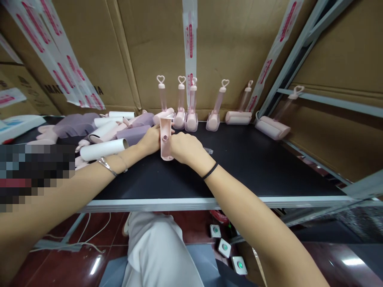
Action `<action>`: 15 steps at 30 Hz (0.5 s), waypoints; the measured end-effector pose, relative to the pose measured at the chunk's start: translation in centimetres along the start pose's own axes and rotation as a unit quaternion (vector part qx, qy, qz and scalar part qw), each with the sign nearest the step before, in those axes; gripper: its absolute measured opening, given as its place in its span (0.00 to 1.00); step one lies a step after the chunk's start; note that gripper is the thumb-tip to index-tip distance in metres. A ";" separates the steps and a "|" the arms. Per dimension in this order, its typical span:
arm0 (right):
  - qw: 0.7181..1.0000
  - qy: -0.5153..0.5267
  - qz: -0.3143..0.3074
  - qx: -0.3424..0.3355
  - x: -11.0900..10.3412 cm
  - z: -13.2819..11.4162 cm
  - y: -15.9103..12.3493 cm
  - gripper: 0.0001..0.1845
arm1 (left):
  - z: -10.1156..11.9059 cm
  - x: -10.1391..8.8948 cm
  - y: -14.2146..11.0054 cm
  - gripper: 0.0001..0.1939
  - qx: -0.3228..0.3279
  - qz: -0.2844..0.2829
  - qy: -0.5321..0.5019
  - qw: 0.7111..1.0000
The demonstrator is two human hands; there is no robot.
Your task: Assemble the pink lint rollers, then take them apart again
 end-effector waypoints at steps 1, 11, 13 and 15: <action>1.000 -0.004 0.000 -0.001 0.0 0.0 0.0 0.19 | 0.2 0.0 0.1 0.05 -0.001 -0.013 0.019 1.000; 1.000 0.004 0.000 0.022 -0.2 0.7 0.0 0.21 | 0.0 0.4 1.6 0.07 -0.039 -0.070 0.098 0.992; 1.000 0.009 -0.003 0.029 -0.1 0.9 0.1 0.21 | -0.1 0.5 1.7 0.07 -0.045 -0.065 0.097 0.992; 1.000 0.008 -0.005 0.027 -0.1 1.0 0.1 0.20 | 0.0 0.4 1.7 0.06 -0.047 -0.058 0.102 0.992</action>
Point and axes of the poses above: each hand's wrist, its own y-axis towards the middle knuckle, its own x-axis out of the palm, z = x × y, the point moved 3 cm from there along y, towards the middle knuckle, and after that the axes turned 14 degrees about -z, right-handed, at the moved point
